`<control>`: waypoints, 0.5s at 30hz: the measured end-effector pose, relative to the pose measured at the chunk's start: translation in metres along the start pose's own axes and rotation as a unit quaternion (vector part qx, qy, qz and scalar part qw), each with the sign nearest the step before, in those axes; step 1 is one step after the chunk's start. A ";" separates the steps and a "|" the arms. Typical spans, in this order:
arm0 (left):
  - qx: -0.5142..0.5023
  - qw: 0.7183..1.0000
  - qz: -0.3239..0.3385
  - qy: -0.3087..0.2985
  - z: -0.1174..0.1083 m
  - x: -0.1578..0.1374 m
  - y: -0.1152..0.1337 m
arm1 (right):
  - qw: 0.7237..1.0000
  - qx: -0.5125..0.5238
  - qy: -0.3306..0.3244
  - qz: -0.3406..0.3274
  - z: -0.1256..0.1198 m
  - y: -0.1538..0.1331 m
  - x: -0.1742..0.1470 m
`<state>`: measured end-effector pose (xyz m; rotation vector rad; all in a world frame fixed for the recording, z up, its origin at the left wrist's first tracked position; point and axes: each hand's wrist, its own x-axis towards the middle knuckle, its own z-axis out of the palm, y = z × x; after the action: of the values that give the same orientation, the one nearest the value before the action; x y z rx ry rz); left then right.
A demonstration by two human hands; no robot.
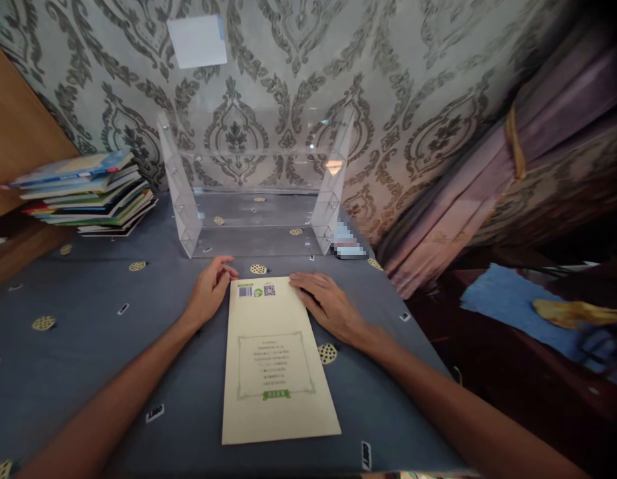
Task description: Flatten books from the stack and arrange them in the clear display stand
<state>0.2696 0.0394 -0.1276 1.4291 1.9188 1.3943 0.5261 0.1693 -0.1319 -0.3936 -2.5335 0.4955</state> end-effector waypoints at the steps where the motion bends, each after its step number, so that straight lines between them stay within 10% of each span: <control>1: 0.011 1.000 0.003 -0.001 0.000 -0.001 0.001 | 1.000 0.009 0.008 0.007 -0.001 0.003 -0.002; 15: 0.278 0.910 0.249 -0.179 0.037 -0.005 0.044 | 0.988 0.121 0.015 0.099 -0.012 0.008 0.000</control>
<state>0.3220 0.0527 -0.1076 2.3830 1.8498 0.6686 0.5344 0.1795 -0.1258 -0.5590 -2.3791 0.8558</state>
